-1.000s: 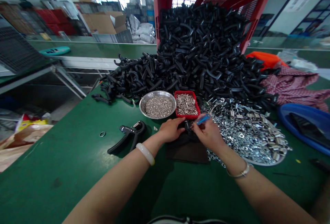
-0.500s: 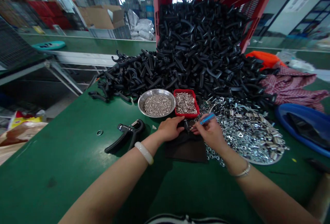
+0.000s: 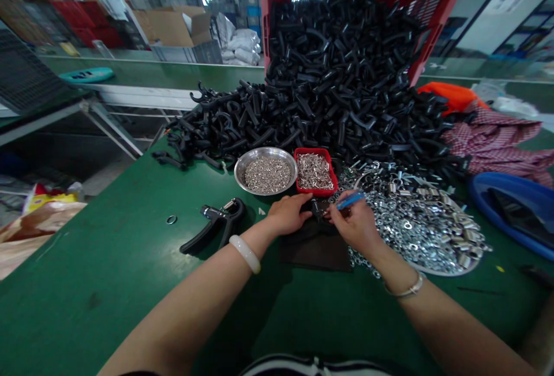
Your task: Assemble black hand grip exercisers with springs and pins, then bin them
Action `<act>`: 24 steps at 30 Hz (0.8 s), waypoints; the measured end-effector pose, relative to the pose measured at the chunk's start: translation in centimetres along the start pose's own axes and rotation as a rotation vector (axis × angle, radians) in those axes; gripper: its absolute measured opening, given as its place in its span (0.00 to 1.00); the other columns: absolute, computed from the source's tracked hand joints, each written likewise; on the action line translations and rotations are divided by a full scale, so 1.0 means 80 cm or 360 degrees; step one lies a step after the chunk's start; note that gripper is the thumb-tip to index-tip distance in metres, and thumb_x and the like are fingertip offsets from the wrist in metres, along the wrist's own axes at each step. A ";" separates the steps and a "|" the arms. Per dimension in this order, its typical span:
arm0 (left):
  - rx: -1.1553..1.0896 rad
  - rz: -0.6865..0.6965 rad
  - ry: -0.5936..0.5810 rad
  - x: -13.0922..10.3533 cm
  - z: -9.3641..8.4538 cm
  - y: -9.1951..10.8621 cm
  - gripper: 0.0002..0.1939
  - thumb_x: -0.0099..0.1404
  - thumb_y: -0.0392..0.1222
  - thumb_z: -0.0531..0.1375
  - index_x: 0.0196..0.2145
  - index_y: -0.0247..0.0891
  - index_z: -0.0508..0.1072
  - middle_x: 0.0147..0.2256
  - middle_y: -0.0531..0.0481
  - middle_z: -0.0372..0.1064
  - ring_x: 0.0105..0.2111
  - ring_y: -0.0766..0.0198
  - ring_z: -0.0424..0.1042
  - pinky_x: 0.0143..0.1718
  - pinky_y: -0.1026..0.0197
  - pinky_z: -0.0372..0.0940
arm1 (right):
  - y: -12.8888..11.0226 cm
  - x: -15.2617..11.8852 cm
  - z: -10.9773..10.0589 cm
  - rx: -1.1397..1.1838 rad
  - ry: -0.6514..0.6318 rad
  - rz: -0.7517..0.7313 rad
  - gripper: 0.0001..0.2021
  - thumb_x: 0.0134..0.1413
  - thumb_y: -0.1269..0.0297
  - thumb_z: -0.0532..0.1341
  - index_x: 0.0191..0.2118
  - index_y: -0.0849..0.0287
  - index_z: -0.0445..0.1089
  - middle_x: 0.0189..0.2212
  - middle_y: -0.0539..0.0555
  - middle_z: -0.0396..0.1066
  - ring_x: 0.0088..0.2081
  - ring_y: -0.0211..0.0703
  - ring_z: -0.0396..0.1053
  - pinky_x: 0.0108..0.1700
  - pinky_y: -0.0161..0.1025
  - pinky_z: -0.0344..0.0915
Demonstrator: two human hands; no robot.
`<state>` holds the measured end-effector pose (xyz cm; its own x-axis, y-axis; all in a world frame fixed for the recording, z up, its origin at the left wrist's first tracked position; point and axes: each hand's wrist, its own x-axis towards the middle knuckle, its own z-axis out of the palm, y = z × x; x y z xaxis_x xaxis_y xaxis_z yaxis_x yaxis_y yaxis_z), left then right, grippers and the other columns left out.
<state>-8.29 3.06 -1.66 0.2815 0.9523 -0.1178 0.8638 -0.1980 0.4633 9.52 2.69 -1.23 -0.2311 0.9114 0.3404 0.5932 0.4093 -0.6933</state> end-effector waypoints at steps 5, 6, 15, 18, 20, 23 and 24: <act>-0.0013 -0.0021 -0.0013 -0.001 -0.003 0.000 0.27 0.60 0.50 0.53 0.57 0.49 0.56 0.54 0.54 0.60 0.50 0.56 0.62 0.48 0.56 0.60 | -0.031 0.021 -0.007 -0.0279 -0.0335 -0.0201 0.06 0.47 0.64 0.53 0.34 0.57 0.58 0.22 0.53 0.66 0.25 0.47 0.68 0.30 0.43 0.65; -0.0016 -0.0024 -0.0007 -0.001 -0.003 0.000 0.27 0.60 0.50 0.53 0.57 0.49 0.56 0.54 0.54 0.61 0.50 0.56 0.62 0.48 0.56 0.60 | -0.035 0.031 -0.011 -0.0154 -0.0278 -0.0151 0.07 0.47 0.64 0.54 0.34 0.57 0.58 0.21 0.51 0.65 0.24 0.46 0.68 0.29 0.43 0.65; 0.0096 0.0095 0.0279 -0.012 -0.011 0.008 0.24 0.59 0.50 0.55 0.53 0.44 0.63 0.49 0.52 0.66 0.46 0.58 0.65 0.48 0.58 0.60 | -0.004 0.161 -0.010 -0.0162 0.0128 0.0142 0.15 0.48 0.62 0.55 0.42 0.60 0.58 0.28 0.53 0.69 0.27 0.43 0.70 0.31 0.40 0.66; 0.0235 -0.0087 0.0505 -0.013 -0.041 -0.004 0.17 0.62 0.51 0.51 0.47 0.47 0.68 0.44 0.52 0.70 0.44 0.58 0.67 0.44 0.57 0.63 | 0.014 0.174 0.007 -0.0662 -0.0222 0.0151 0.10 0.40 0.65 0.61 0.32 0.60 0.66 0.26 0.54 0.70 0.31 0.46 0.70 0.34 0.41 0.65; 0.0372 -0.0436 0.0503 -0.005 -0.063 -0.020 0.16 0.62 0.48 0.50 0.45 0.47 0.70 0.44 0.48 0.70 0.43 0.55 0.68 0.42 0.54 0.63 | 0.012 0.172 0.015 -0.0717 -0.0251 0.0169 0.09 0.37 0.64 0.63 0.29 0.60 0.68 0.27 0.56 0.71 0.32 0.50 0.70 0.34 0.42 0.64; 0.0420 -0.0758 0.0212 0.016 -0.083 -0.047 0.16 0.55 0.47 0.57 0.42 0.45 0.73 0.43 0.44 0.70 0.43 0.52 0.69 0.42 0.54 0.63 | -0.015 0.167 0.033 -0.0875 -0.0317 0.0047 0.12 0.48 0.61 0.56 0.38 0.61 0.69 0.34 0.61 0.72 0.37 0.52 0.69 0.37 0.44 0.64; 0.0411 -0.0783 0.0161 0.022 -0.085 -0.053 0.15 0.53 0.47 0.59 0.40 0.45 0.74 0.43 0.44 0.71 0.42 0.53 0.69 0.42 0.55 0.64 | -0.028 0.166 0.043 -0.0916 -0.0396 -0.0045 0.13 0.51 0.61 0.54 0.41 0.59 0.69 0.37 0.60 0.72 0.39 0.50 0.69 0.38 0.43 0.63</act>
<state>-14.30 7.18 2.13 -0.2106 0.9618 -0.1748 0.9610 0.2365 0.1434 2.48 14.01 2.59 -0.3840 0.9114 0.1476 0.8885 0.4083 -0.2095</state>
